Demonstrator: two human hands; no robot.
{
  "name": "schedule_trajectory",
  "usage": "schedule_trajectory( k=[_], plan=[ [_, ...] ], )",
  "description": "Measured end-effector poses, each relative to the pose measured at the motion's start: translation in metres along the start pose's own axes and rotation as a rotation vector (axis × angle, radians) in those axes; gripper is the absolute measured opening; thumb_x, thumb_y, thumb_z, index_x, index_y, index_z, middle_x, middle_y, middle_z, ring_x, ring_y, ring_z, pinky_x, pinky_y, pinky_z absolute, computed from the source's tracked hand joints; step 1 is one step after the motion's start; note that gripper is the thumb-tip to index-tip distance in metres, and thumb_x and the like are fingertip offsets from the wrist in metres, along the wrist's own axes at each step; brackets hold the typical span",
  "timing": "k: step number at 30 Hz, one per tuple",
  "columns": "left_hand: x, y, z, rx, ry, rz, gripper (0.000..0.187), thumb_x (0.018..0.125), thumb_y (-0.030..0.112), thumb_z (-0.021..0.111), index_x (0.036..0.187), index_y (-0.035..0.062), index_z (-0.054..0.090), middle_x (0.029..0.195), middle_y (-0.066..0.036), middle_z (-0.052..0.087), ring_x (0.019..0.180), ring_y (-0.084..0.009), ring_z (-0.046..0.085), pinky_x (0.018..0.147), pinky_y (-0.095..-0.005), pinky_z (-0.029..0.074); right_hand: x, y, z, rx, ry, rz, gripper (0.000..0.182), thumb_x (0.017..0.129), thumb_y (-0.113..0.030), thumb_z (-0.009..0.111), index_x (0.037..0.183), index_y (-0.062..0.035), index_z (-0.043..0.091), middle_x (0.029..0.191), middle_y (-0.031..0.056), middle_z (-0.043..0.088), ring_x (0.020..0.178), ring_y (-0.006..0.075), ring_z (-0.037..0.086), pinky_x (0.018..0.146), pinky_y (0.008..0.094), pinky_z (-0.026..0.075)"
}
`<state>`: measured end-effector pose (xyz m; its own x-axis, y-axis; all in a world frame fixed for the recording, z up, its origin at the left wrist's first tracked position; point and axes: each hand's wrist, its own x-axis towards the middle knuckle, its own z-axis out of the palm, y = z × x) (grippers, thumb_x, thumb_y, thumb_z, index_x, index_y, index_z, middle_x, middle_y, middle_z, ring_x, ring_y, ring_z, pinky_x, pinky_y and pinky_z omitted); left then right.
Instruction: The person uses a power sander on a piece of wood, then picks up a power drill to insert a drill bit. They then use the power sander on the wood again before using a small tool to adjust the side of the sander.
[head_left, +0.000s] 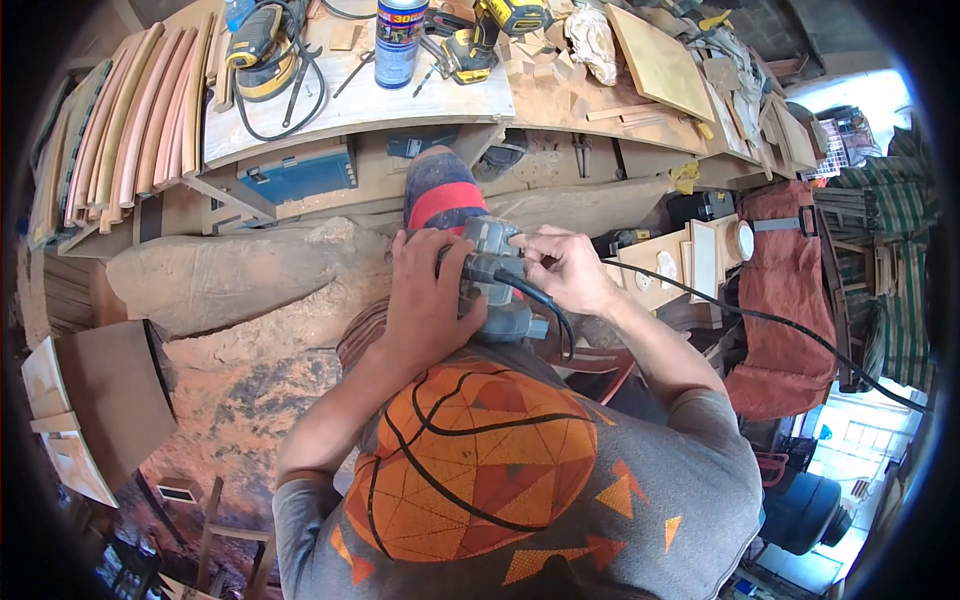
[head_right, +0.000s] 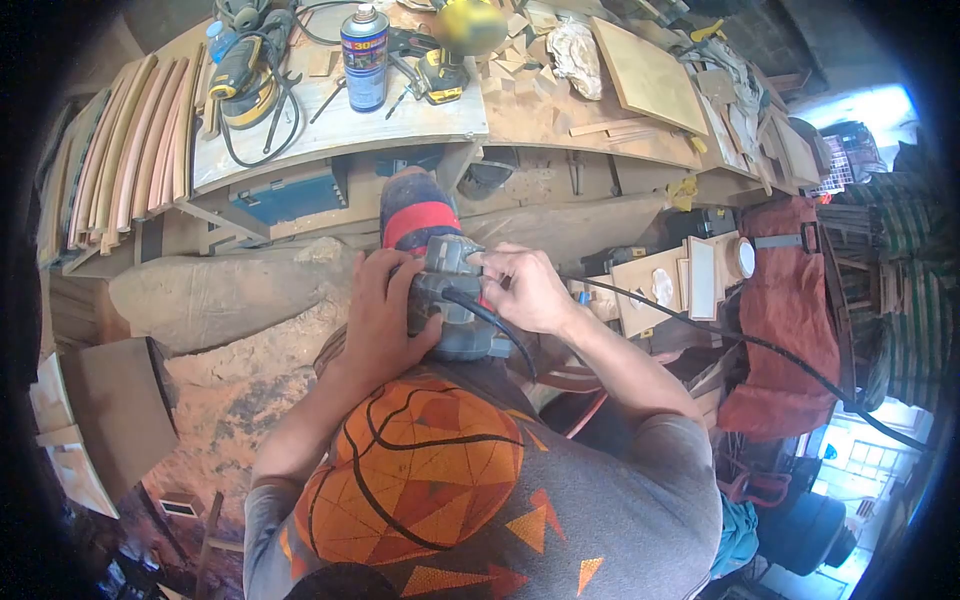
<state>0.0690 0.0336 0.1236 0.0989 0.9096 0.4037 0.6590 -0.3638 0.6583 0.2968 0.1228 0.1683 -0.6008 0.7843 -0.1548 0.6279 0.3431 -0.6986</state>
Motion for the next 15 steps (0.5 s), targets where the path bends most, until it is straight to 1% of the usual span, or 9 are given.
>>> schedule_trajectory(
  k=[2, 4, 5, 7, 8, 9, 11, 14, 15],
  plan=[
    [0.0, 0.0, 0.0, 0.006, 0.001, 0.003, 0.073, 0.068, 0.018, 0.082, 0.132, 0.0056, 0.049, 0.128, -0.017, 0.05, 0.126, -0.0407, 0.048, 0.113, -0.0676, 0.03, -0.001, 0.003, 0.001, -0.029, 0.009, -0.039, 0.033, 0.079, -0.002, 0.064, 0.111, -0.0003, 0.074, 0.09, 0.0119, 0.066, 0.089, 0.0315, 0.064, 0.077, 0.0425, 0.055],
    [-0.001, 0.001, 0.0, 0.013, 0.003, 0.003, 0.073, 0.068, 0.018, 0.082, 0.132, 0.0054, 0.049, 0.128, -0.017, 0.049, 0.126, -0.0408, 0.048, 0.113, -0.0674, 0.031, -0.002, 0.011, 0.002, -0.374, 0.084, -0.295, 0.035, 0.079, -0.005, 0.065, 0.112, -0.0045, 0.074, 0.089, 0.0095, 0.064, 0.089, 0.0295, 0.063, 0.075, 0.0413, 0.055],
    [-0.001, 0.002, -0.001, 0.012, 0.01, 0.005, 0.072, 0.069, 0.018, 0.082, 0.132, 0.0053, 0.05, 0.128, -0.017, 0.05, 0.126, -0.0408, 0.048, 0.113, -0.067, 0.031, 0.0, 0.011, -0.001, -0.37, 0.083, -0.298, 0.035, 0.079, -0.005, 0.065, 0.112, -0.0045, 0.074, 0.089, 0.0095, 0.064, 0.089, 0.0295, 0.063, 0.075, 0.0413, 0.055],
    [-0.001, 0.002, -0.002, 0.019, 0.018, 0.003, 0.071, 0.069, 0.019, 0.082, 0.131, 0.0051, 0.05, 0.127, -0.018, 0.05, 0.125, -0.0408, 0.048, 0.112, -0.0666, 0.031, 0.009, 0.009, -0.012, -0.51, 0.067, -0.476, 0.04, 0.074, -0.004, 0.069, 0.113, -0.007, 0.074, 0.082, 0.0061, 0.058, 0.08, 0.0272, 0.057, 0.072, 0.0375, 0.053],
    [-0.001, 0.001, -0.003, 0.022, 0.005, 0.01, 0.07, 0.07, 0.019, 0.082, 0.131, 0.0047, 0.051, 0.127, -0.018, 0.05, 0.124, -0.0409, 0.049, 0.111, -0.0657, 0.033, 0.015, 0.016, -0.017, -0.589, -0.02, -0.489, 0.031, 0.077, -0.01, 0.067, 0.107, -0.011, 0.074, 0.093, 0.0055, 0.056, 0.09, 0.0267, 0.057, 0.074, 0.0372, 0.054],
    [0.0, 0.0, -0.004, 0.03, -0.004, 0.017, 0.069, 0.07, 0.02, 0.081, 0.131, 0.0042, 0.052, 0.126, -0.019, 0.051, 0.122, -0.041, 0.05, 0.11, -0.0647, 0.034, 0.022, 0.018, -0.024, -0.583, -0.018, -0.506, 0.031, 0.077, -0.01, 0.067, 0.107, -0.011, 0.074, 0.093, 0.0055, 0.056, 0.09, 0.0267, 0.057, 0.074, 0.0372, 0.054],
    [-0.002, 0.001, -0.002, 0.008, -0.013, 0.011, 0.069, 0.071, 0.022, 0.081, 0.13, 0.0031, 0.053, 0.125, -0.02, 0.051, 0.12, -0.0411, 0.05, 0.108, -0.0636, 0.036, 0.039, 0.014, -0.039, -0.709, -0.194, -0.679, 0.029, 0.076, -0.015, 0.066, 0.104, -0.013, 0.074, 0.097, 0.006, 0.055, 0.092, 0.0269, 0.055, 0.079, 0.0381, 0.053],
    [-0.004, -0.004, -0.005, 0.02, -0.037, 0.063, 0.067, 0.072, 0.029, 0.08, 0.127, 0.0001, 0.055, 0.122, -0.022, 0.053, 0.117, -0.0418, 0.051, 0.104, -0.0625, 0.038, 0.049, 0.01, -0.047, -0.797, -0.312, -0.79, 0.03, 0.075, -0.02, 0.066, 0.103, -0.0147, 0.073, 0.106, 0.0098, 0.056, 0.107, 0.0337, 0.056, 0.091, 0.0454, 0.051],
    [-0.007, -0.001, -0.008, -0.015, -0.012, 0.058, 0.067, 0.07, 0.025, 0.077, 0.128, 0.0007, 0.054, 0.121, -0.021, 0.052, 0.118, -0.0411, 0.05, 0.106, -0.0642, 0.036, 0.046, 0.014, -0.046, -0.793, -0.291, -0.814, 0.032, 0.074, -0.021, 0.066, 0.105, -0.0157, 0.074, 0.11, 0.0115, 0.057, 0.113, 0.0375, 0.056, 0.094, 0.0479, 0.051]
  ],
)
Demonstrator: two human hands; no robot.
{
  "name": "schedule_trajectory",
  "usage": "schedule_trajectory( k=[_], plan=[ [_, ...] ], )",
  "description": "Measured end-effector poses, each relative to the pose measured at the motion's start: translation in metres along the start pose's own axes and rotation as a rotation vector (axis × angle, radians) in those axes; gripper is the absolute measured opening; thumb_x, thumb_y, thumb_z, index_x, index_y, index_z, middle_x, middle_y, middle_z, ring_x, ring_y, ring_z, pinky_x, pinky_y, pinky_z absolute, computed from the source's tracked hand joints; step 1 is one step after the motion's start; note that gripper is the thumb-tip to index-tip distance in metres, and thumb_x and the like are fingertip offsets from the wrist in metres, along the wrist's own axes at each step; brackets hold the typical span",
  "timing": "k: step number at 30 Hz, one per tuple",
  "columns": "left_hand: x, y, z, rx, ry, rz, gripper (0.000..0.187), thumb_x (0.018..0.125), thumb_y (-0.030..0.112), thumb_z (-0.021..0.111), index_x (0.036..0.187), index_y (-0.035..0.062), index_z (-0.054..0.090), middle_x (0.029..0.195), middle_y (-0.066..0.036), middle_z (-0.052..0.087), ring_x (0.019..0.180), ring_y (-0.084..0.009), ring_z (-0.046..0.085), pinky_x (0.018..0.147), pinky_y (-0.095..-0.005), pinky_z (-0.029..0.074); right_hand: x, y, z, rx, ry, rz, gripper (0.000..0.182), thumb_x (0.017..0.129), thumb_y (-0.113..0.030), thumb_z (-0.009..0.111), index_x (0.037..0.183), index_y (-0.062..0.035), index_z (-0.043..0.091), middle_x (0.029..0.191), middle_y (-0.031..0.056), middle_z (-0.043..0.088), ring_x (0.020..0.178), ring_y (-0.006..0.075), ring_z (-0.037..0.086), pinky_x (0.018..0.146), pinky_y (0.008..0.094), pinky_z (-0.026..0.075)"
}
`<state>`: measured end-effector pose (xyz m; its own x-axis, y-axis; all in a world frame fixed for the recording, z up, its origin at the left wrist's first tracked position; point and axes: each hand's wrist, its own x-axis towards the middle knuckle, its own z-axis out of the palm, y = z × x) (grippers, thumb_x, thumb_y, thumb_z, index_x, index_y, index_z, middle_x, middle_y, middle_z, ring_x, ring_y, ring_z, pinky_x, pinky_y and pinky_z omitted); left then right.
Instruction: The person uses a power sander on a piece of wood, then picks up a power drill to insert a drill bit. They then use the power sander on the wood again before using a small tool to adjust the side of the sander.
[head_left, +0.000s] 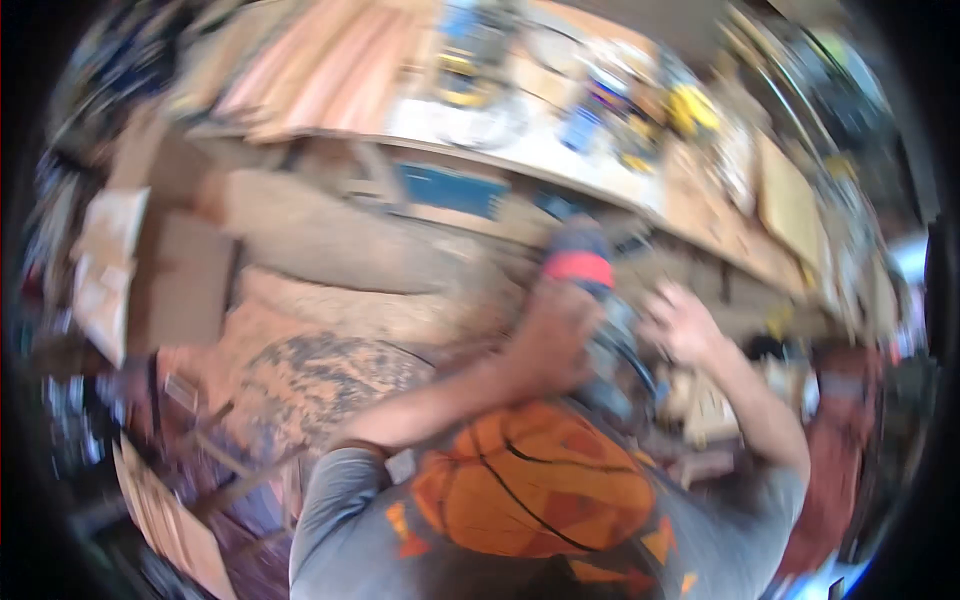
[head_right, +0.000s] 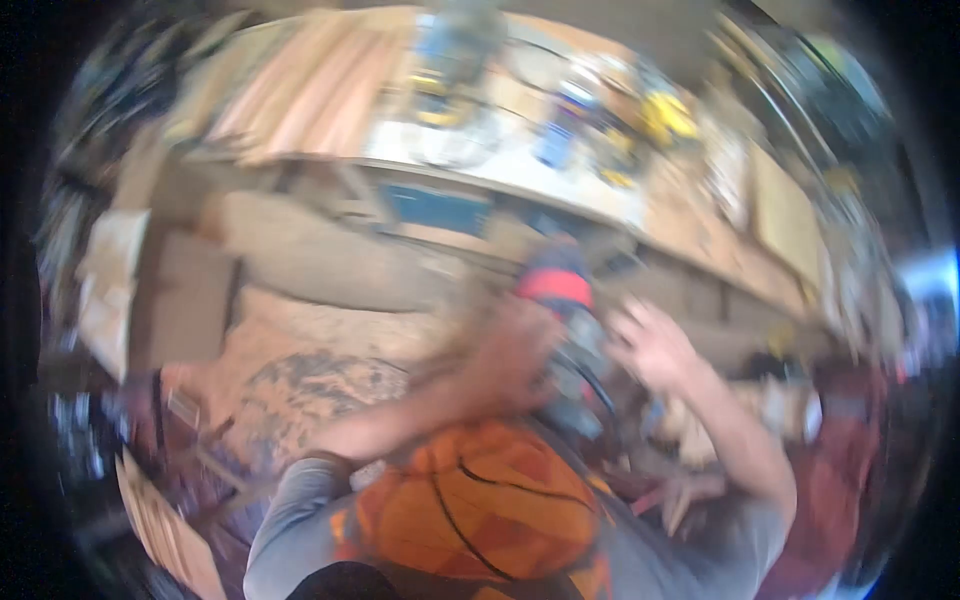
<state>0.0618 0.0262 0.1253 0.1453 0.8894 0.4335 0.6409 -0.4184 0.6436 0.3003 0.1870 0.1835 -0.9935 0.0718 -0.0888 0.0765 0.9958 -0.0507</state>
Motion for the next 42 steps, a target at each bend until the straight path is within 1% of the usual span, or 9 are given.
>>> schedule_trajectory(
  k=[3, 5, 8, 16, 22, 30, 36, 38, 42],
  plan=[
    [-0.013, 0.0, 0.014, 0.046, 0.161, -0.001, 0.066, 0.067, 0.02, 0.072, 0.128, 0.0007, 0.056, 0.119, -0.021, 0.052, 0.119, -0.042, 0.049, 0.111, -0.0645, 0.031, 0.004, -0.008, 0.023, 0.149, 0.287, 0.1, 0.028, 0.073, -0.012, 0.076, 0.101, -0.0085, 0.075, 0.103, 0.0158, 0.061, 0.099, 0.0377, 0.06, 0.084, 0.0497, 0.054],
    [-0.016, 0.0, 0.007, 0.063, 0.18, -0.054, 0.068, 0.066, 0.02, 0.075, 0.129, 0.0008, 0.055, 0.122, -0.02, 0.051, 0.122, -0.042, 0.048, 0.114, -0.0643, 0.029, 0.031, -0.042, 0.011, 0.511, 0.431, 0.43, 0.008, 0.086, -0.005, 0.071, 0.093, -0.0001, 0.071, 0.081, 0.0135, 0.059, 0.074, 0.0285, 0.061, 0.065, 0.0375, 0.051],
    [-0.021, 0.003, 0.01, 0.069, 0.226, -0.092, 0.071, 0.065, 0.018, 0.077, 0.13, 0.001, 0.055, 0.125, -0.02, 0.051, 0.127, -0.0409, 0.048, 0.116, -0.0645, 0.028, 0.026, -0.045, 0.042, 0.741, 0.53, 0.729, 0.018, 0.084, -0.007, 0.08, 0.078, 0.0007, 0.065, 0.071, 0.0067, 0.059, 0.064, 0.013, 0.054, 0.058, 0.0314, 0.044],
    [-0.008, 0.007, 0.034, 0.163, 0.232, -0.099, 0.073, 0.067, 0.019, 0.074, 0.134, -0.0009, 0.053, 0.126, -0.022, 0.051, 0.129, -0.0423, 0.046, 0.119, -0.0642, 0.025, 0.043, -0.031, 0.016, 0.923, 0.306, 0.98, 0.015, 0.081, -0.001, 0.071, 0.07, 0.0059, 0.063, 0.059, 0.0059, 0.061, 0.048, 0.0103, 0.053, 0.047, 0.0288, 0.042],
    [0.005, 0.013, 0.054, 0.276, 0.169, -0.144, 0.069, 0.073, 0.028, 0.072, 0.134, -0.0002, 0.056, 0.129, -0.023, 0.053, 0.131, -0.0425, 0.046, 0.12, -0.0641, 0.023, 0.01, 0.024, 0.084, 1.042, 0.392, 0.973, 0.016, 0.083, -0.001, 0.063, 0.069, 0.0046, 0.063, 0.059, 0.0087, 0.061, 0.042, 0.0148, 0.056, 0.039, 0.0295, 0.047],
    [0.012, 0.015, 0.047, 0.263, 0.115, -0.189, 0.068, 0.078, 0.027, 0.07, 0.14, 0.0023, 0.055, 0.136, -0.023, 0.054, 0.134, -0.0434, 0.045, 0.119, -0.0644, 0.022, 0.021, 0.025, 0.064, 0.833, 0.366, 0.841, 0.015, 0.08, 0.003, 0.066, 0.066, 0.0039, 0.065, 0.061, 0.0028, 0.063, 0.056, 0.0066, 0.054, 0.054, 0.0258, 0.045],
    [0.008, 0.01, 0.043, 0.247, 0.116, -0.177, 0.07, 0.076, 0.026, 0.071, 0.14, 0.0023, 0.053, 0.134, -0.023, 0.052, 0.131, -0.0423, 0.046, 0.119, -0.0637, 0.023, 0.022, 0.003, 0.049, 0.513, 0.435, 0.415, 0.014, 0.082, -0.001, 0.067, 0.087, 0.0086, 0.075, 0.067, 0.0096, 0.063, 0.064, 0.0189, 0.059, 0.063, 0.032, 0.047],
    [0.006, 0.004, 0.042, 0.234, 0.132, -0.169, 0.07, 0.076, 0.025, 0.07, 0.14, 0.0024, 0.053, 0.133, -0.023, 0.052, 0.13, -0.0421, 0.046, 0.119, -0.0634, 0.023, 0.023, -0.004, 0.047, 0.446, 0.43, 0.36, 0.026, 0.086, -0.005, 0.066, 0.106, 0.0076, 0.074, 0.07, 0.013, 0.059, 0.066, 0.0269, 0.059, 0.064, 0.0362, 0.047],
    [0.0, 0.002, 0.037, 0.227, 0.162, -0.194, 0.069, 0.078, 0.024, 0.069, 0.141, 0.0029, 0.051, 0.132, -0.023, 0.051, 0.133, -0.0424, 0.044, 0.12, -0.0626, 0.023, 0.025, -0.031, 0.043, 0.382, 0.504, 0.231, 0.022, 0.092, -0.007, 0.063, 0.111, 0.0018, 0.069, 0.068, 0.0076, 0.054, 0.064, 0.0208, 0.057, 0.059, 0.0332, 0.047]
  ],
)
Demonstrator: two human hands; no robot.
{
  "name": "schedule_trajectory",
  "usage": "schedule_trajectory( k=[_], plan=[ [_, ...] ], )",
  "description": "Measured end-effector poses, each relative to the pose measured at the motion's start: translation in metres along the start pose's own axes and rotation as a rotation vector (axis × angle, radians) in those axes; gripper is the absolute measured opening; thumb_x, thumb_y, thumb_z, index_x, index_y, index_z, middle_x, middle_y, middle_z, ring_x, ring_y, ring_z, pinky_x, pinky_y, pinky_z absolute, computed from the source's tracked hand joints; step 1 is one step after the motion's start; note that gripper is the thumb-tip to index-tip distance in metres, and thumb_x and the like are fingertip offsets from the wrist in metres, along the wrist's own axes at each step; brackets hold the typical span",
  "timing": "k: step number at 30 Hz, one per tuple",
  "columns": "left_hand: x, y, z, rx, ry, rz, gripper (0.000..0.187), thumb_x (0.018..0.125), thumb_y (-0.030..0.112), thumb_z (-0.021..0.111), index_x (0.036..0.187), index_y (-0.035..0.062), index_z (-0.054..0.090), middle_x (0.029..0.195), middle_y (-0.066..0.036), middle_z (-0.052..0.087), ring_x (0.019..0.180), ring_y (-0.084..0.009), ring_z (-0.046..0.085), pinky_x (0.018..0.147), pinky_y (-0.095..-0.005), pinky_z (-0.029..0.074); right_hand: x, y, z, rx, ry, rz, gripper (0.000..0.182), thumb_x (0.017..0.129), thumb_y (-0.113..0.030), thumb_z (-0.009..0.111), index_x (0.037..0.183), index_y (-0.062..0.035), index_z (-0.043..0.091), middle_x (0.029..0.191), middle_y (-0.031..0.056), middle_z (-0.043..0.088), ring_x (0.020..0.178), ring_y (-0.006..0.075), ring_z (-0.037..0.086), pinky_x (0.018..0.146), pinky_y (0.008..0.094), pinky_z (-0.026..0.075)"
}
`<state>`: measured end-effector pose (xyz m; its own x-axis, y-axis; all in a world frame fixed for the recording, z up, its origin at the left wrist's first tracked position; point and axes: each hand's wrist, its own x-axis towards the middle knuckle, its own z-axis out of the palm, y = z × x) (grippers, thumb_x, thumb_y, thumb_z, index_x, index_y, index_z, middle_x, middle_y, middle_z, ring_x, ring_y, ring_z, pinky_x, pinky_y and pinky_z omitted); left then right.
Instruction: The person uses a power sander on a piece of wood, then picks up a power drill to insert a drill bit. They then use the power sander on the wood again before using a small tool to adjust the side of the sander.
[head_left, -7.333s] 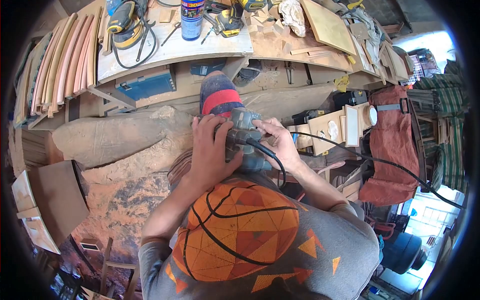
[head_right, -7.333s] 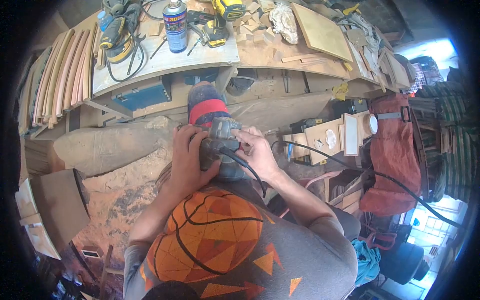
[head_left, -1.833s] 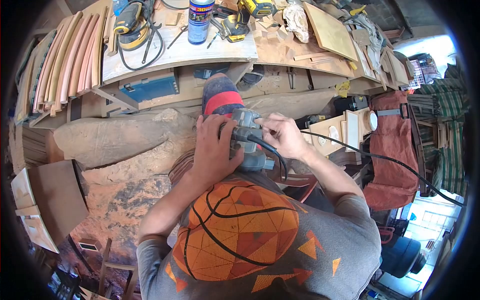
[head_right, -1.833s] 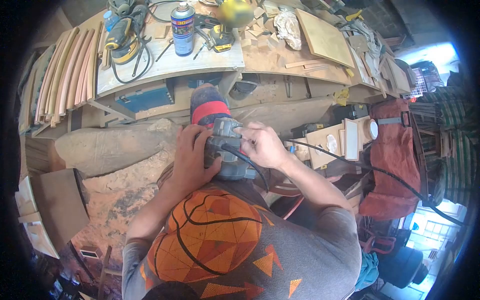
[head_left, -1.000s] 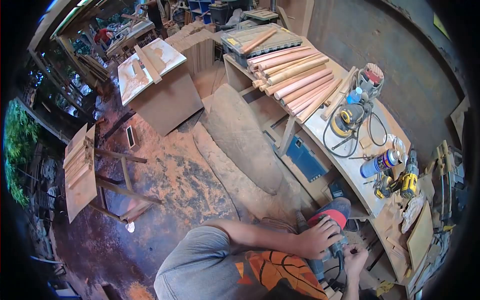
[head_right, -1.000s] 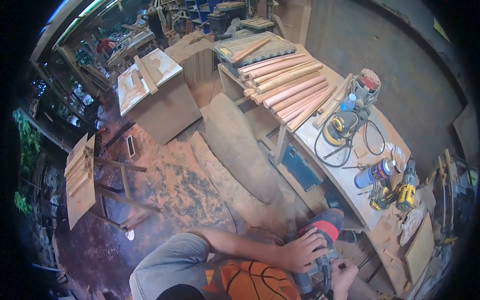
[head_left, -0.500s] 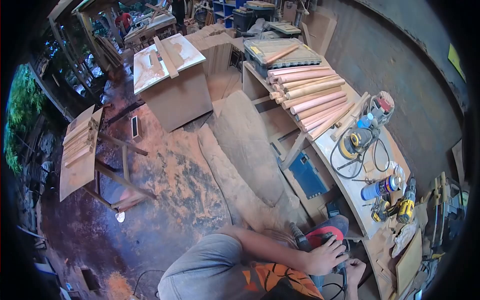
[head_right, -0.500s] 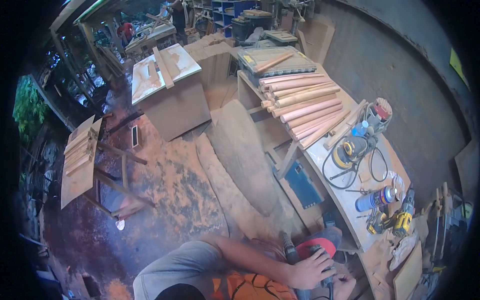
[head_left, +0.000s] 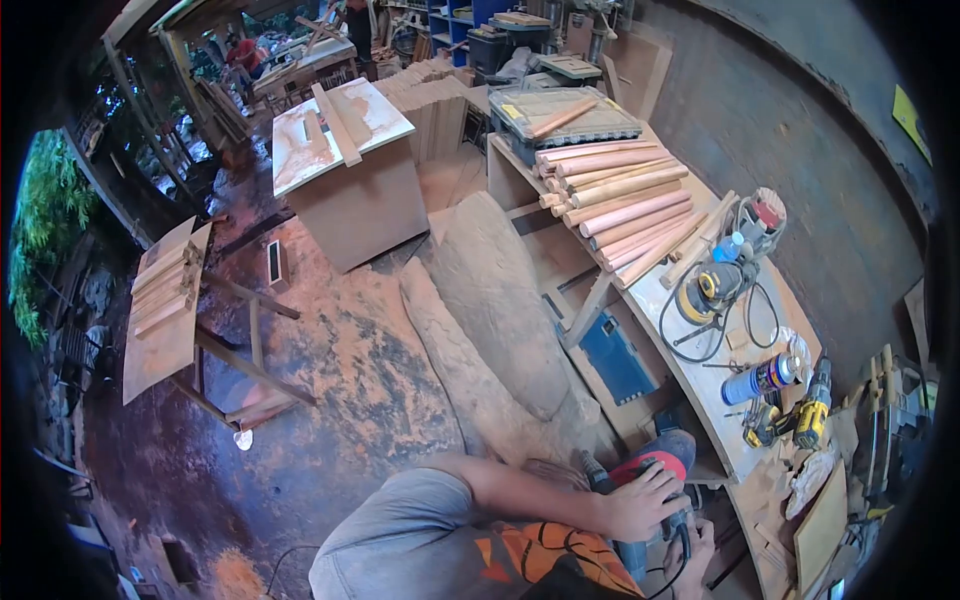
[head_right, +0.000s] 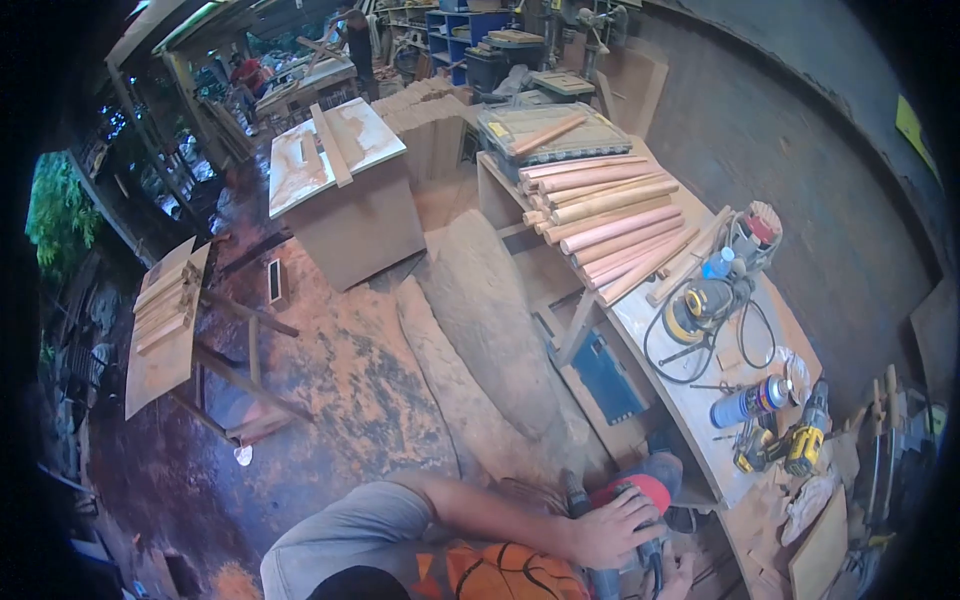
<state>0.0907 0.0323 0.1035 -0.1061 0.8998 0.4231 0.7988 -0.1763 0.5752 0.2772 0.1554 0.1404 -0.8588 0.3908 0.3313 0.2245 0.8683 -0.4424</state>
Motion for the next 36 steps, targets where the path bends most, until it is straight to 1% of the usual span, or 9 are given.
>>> schedule_trajectory(
  k=[2, 4, 10, 11, 12, 14, 23, 32, 36],
  plan=[
    [-0.003, -0.001, -0.004, 0.003, -0.005, -0.003, 0.068, 0.078, 0.024, 0.068, 0.141, 0.0031, 0.051, 0.131, -0.023, 0.051, 0.133, -0.0426, 0.043, 0.12, -0.0624, 0.022, -0.003, -0.01, 0.007, 1.129, 0.097, 0.981, 0.007, 0.099, -0.009, 0.057, 0.104, -0.006, 0.056, 0.068, 0.0026, 0.05, 0.061, 0.0146, 0.055, 0.05, 0.0261, 0.044],
    [-0.003, 0.0, -0.005, 0.032, -0.003, 0.002, 0.068, 0.079, 0.023, 0.067, 0.142, 0.0036, 0.05, 0.131, -0.023, 0.05, 0.133, -0.0433, 0.044, 0.12, -0.0621, 0.023, -0.001, -0.015, 0.008, 1.11, 0.063, 0.989, 0.014, 0.103, -0.012, 0.054, 0.094, -0.0132, 0.044, 0.072, -0.0004, 0.05, 0.057, 0.0088, 0.053, 0.043, 0.019, 0.039],
    [0.003, -0.003, -0.01, -0.02, 0.173, 0.124, 0.061, 0.073, 0.022, 0.064, 0.128, -0.0031, 0.058, 0.105, -0.018, 0.057, 0.099, -0.038, 0.054, 0.092, -0.0581, 0.042, -0.007, -0.027, 0.018, 1.288, 0.262, 0.955, 0.004, 0.103, -0.012, 0.059, 0.102, -0.011, 0.056, 0.089, 0.0004, 0.059, 0.07, 0.0083, 0.057, 0.053, 0.0223, 0.046],
    [0.007, -0.001, -0.027, 0.07, -0.016, 0.147, 0.059, 0.075, 0.023, 0.065, 0.128, -0.0018, 0.056, 0.11, -0.019, 0.056, 0.104, -0.0384, 0.054, 0.095, -0.0572, 0.042, 0.001, -0.039, 0.013, 1.327, 0.333, 1.059, 0.011, 0.102, -0.011, 0.062, 0.101, -0.0093, 0.052, 0.08, 0.0019, 0.057, 0.059, 0.0139, 0.059, 0.053, 0.0276, 0.05],
    [0.007, 0.001, -0.028, 0.086, 0.029, 0.144, 0.062, 0.075, 0.023, 0.07, 0.13, 0.0013, 0.055, 0.115, -0.02, 0.053, 0.109, -0.0387, 0.053, 0.095, -0.0581, 0.042, -0.011, -0.028, 0.008, 1.309, 0.227, 1.088, 0.015, 0.095, -0.009, 0.069, 0.108, -0.0059, 0.062, 0.088, 0.0044, 0.057, 0.071, 0.0164, 0.061, 0.063, 0.0284, 0.051],
    [0.004, -0.001, -0.023, -0.071, -0.049, 0.091, 0.063, 0.073, 0.021, 0.076, 0.131, 0.0045, 0.056, 0.122, -0.02, 0.052, 0.116, -0.0403, 0.052, 0.101, -0.0613, 0.04, -0.029, -0.022, 0.011, 0.271, 0.07, 0.427, 0.054, 0.074, 0.001, 0.077, 0.127, -0.0091, 0.073, 0.109, 0.007, 0.054, 0.1, 0.0211, 0.056, 0.085, 0.0299, 0.048],
    [0.008, 0.007, -0.028, -0.056, -0.083, 0.146, 0.064, 0.07, 0.016, 0.079, 0.129, 0.005, 0.057, 0.127, -0.018, 0.051, 0.125, -0.0431, 0.049, 0.11, -0.0653, 0.034, -0.035, -0.053, 0.016, 0.161, 0.211, 0.562, 0.067, 0.063, 0.0, 0.08, 0.129, 0.0026, 0.064, 0.109, 0.0163, 0.06, 0.105, 0.0352, 0.06, 0.094, 0.0388, 0.048],
    [0.012, 0.006, -0.025, -0.088, -0.083, 0.182, 0.059, 0.075, 0.019, 0.075, 0.13, 0.006, 0.057, 0.126, -0.018, 0.05, 0.124, -0.0427, 0.047, 0.109, -0.0675, 0.033, -0.029, -0.064, 0.011, 0.378, 0.231, 0.738, 0.064, 0.064, 0.001, 0.08, 0.126, 0.0011, 0.066, 0.11, 0.0146, 0.061, 0.109, 0.0296, 0.059, 0.097, 0.0371, 0.047],
    [0.01, 0.007, -0.023, -0.106, -0.093, 0.217, 0.059, 0.075, 0.019, 0.074, 0.13, 0.006, 0.057, 0.125, -0.018, 0.051, 0.124, -0.042, 0.048, 0.109, -0.0671, 0.033, -0.03, -0.063, -0.005, 0.131, 0.151, 0.613, 0.06, 0.067, 0.004, 0.076, 0.126, 0.0003, 0.066, 0.112, 0.0135, 0.062, 0.107, 0.0259, 0.06, 0.094, 0.0347, 0.048]
  ],
)
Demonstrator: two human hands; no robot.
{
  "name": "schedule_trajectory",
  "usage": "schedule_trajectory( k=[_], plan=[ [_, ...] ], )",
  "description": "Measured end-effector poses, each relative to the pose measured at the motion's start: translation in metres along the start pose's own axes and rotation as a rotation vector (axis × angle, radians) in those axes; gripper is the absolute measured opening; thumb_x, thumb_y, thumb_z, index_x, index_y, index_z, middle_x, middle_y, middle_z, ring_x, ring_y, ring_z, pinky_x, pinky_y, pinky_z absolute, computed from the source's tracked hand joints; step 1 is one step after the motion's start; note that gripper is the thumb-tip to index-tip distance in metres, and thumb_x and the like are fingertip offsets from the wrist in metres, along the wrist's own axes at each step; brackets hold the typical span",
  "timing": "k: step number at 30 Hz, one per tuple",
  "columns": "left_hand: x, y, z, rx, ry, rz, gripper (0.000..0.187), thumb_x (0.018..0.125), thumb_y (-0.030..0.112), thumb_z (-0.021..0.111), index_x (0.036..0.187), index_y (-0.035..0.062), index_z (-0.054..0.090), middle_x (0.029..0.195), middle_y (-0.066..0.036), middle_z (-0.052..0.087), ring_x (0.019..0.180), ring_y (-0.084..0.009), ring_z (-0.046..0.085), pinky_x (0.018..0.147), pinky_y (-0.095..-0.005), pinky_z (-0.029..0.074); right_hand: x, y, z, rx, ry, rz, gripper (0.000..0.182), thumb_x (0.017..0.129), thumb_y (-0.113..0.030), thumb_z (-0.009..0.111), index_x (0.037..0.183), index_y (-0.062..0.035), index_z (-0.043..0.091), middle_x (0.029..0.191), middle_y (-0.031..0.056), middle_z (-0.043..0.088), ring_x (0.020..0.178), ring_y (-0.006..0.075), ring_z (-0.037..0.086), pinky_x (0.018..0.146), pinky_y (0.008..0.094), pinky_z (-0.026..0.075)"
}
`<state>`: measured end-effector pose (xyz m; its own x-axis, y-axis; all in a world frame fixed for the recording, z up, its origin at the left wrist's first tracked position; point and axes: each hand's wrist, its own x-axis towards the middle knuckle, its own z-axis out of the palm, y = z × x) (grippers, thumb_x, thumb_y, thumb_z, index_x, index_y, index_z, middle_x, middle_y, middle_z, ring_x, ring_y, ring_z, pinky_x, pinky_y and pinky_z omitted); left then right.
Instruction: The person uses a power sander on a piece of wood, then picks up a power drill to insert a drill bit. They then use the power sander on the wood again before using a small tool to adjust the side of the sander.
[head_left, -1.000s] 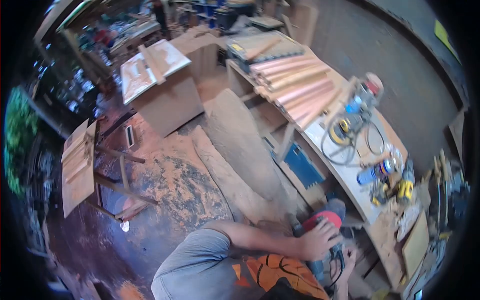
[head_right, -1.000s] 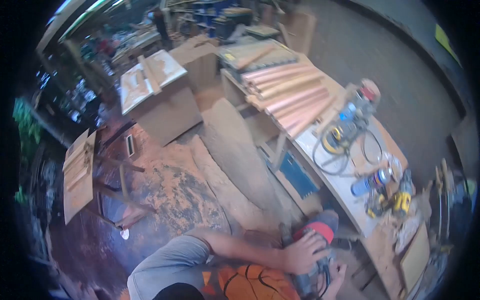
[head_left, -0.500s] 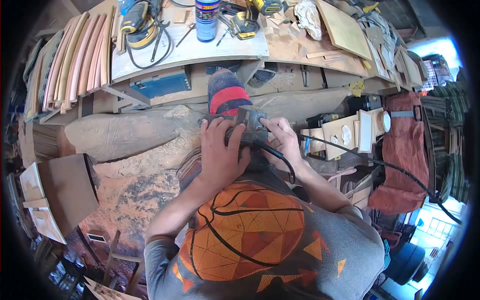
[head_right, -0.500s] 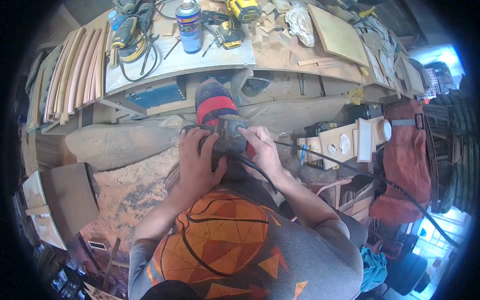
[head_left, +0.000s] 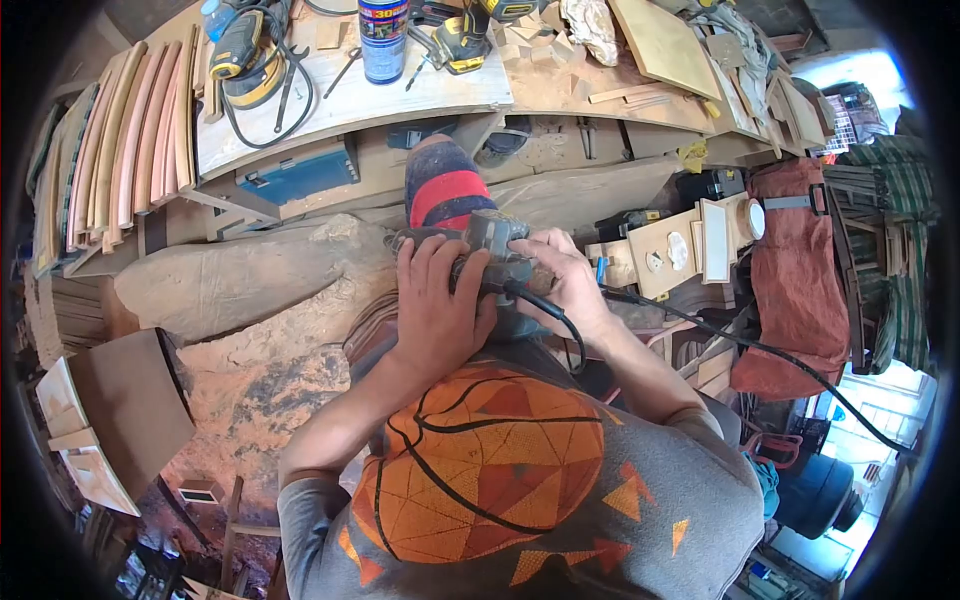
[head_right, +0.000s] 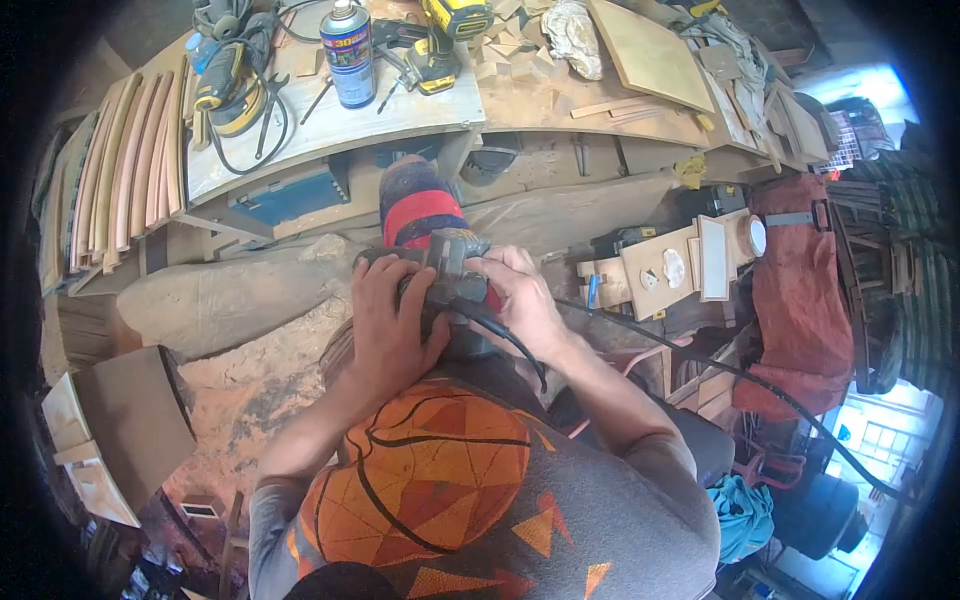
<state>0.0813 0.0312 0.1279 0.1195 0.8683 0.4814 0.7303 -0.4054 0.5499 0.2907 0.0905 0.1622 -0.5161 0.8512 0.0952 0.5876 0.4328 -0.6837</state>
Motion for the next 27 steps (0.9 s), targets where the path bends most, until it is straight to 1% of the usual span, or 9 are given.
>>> schedule_trajectory(
  k=[3, 4, 7, 9, 10, 13, 19, 23, 27],
  plan=[
    [-0.001, 0.001, -0.004, -0.001, -0.016, 0.01, 0.059, 0.075, 0.018, 0.075, 0.129, 0.005, 0.056, 0.125, -0.018, 0.051, 0.124, -0.0426, 0.048, 0.109, -0.0663, 0.034, 0.003, 0.013, -0.023, 0.248, -0.238, 0.145, 0.043, 0.076, 0.008, 0.066, 0.119, 0.0016, 0.069, 0.104, 0.0102, 0.065, 0.095, 0.0173, 0.064, 0.085, 0.0294, 0.053],
    [-0.002, 0.001, -0.005, -0.001, -0.022, 0.016, 0.059, 0.075, 0.018, 0.075, 0.129, 0.0039, 0.056, 0.126, -0.018, 0.051, 0.124, -0.0433, 0.049, 0.11, -0.0657, 0.034, 0.005, 0.014, -0.026, 0.277, -0.188, 0.236, 0.034, 0.081, 0.006, 0.064, 0.113, 0.0022, 0.071, 0.093, 0.0081, 0.067, 0.089, 0.016, 0.065, 0.084, 0.0289, 0.053],
    [-0.002, 0.001, -0.005, 0.001, -0.032, 0.02, 0.059, 0.076, 0.019, 0.075, 0.129, 0.0038, 0.056, 0.125, -0.018, 0.051, 0.124, -0.0431, 0.049, 0.11, -0.0657, 0.034, 0.016, 0.01, -0.021, 0.264, -0.095, 0.391, 0.026, 0.084, 0.004, 0.067, 0.109, 0.0028, 0.073, 0.086, 0.0064, 0.068, 0.083, 0.0144, 0.065, 0.08, 0.0295, 0.053],
    [-0.003, 0.001, -0.004, 0.005, -0.019, 0.019, 0.059, 0.076, 0.02, 0.075, 0.129, 0.0035, 0.056, 0.125, -0.019, 0.051, 0.124, -0.043, 0.049, 0.11, -0.0656, 0.034, 0.02, 0.002, -0.017, 0.099, -0.122, 0.298, 0.024, 0.088, -0.003, 0.066, 0.109, 0.0045, 0.074, 0.09, 0.015, 0.072, 0.082, 0.0261, 0.071, 0.077, 0.0348, 0.056],
    [-0.005, 0.002, -0.004, 0.012, -0.012, 0.016, 0.059, 0.076, 0.02, 0.075, 0.129, 0.0033, 0.056, 0.125, -0.019, 0.051, 0.123, -0.0428, 0.049, 0.109, -0.0655, 0.035, 0.019, 0.001, -0.014, 0.094, -0.126, 0.293, 0.024, 0.088, -0.003, 0.066, 0.109, 0.0045, 0.074, 0.09, 0.015, 0.072, 0.082, 0.0261, 0.071, 0.077, 0.0348, 0.056],
    [-0.008, 0.001, -0.005, 0.018, 0.009, -0.004, 0.059, 0.075, 0.02, 0.075, 0.129, 0.0028, 0.056, 0.125, -0.019, 0.051, 0.123, -0.0427, 0.049, 0.109, -0.0646, 0.035, 0.01, 0.01, -0.002, -0.162, 0.013, -0.155, 0.022, 0.086, -0.003, 0.07, 0.107, 0.0018, 0.075, 0.093, 0.0136, 0.071, 0.082, 0.0316, 0.067, 0.074, 0.0397, 0.057],
    [-0.006, 0.003, -0.007, 0.014, 0.006, 0.017, 0.06, 0.075, 0.019, 0.075, 0.129, 0.0028, 0.055, 0.124, -0.019, 0.051, 0.122, -0.0416, 0.05, 0.108, -0.0631, 0.036, 0.029, 0.034, -0.015, -0.279, -0.06, -0.468, 0.021, 0.08, -0.005, 0.074, 0.101, -0.0034, 0.075, 0.093, 0.01, 0.07, 0.081, 0.0293, 0.065, 0.074, 0.0394, 0.055],
    [-0.006, 0.005, -0.008, 0.022, -0.02, 0.028, 0.06, 0.075, 0.019, 0.075, 0.129, 0.0029, 0.055, 0.123, -0.018, 0.051, 0.122, -0.0413, 0.05, 0.108, -0.0631, 0.036, 0.049, 0.035, -0.028, -0.26, -0.247, -0.498, 0.017, 0.076, -0.002, 0.075, 0.093, -0.0041, 0.073, 0.093, 0.0083, 0.07, 0.089, 0.0289, 0.065, 0.079, 0.0388, 0.055],
    [-0.007, 0.006, -0.008, 0.016, -0.014, 0.016, 0.06, 0.075, 0.019, 0.075, 0.129, 0.0027, 0.055, 0.124, -0.018, 0.051, 0.122, -0.0416, 0.05, 0.108, -0.0629, 0.036, 0.06, 0.029, -0.034, -0.299, -0.316, -0.528, 0.021, 0.075, -0.002, 0.074, 0.095, -0.0048, 0.074, 0.095, 0.006, 0.069, 0.091, 0.0277, 0.064, 0.08, 0.0388, 0.055]
  ],
)
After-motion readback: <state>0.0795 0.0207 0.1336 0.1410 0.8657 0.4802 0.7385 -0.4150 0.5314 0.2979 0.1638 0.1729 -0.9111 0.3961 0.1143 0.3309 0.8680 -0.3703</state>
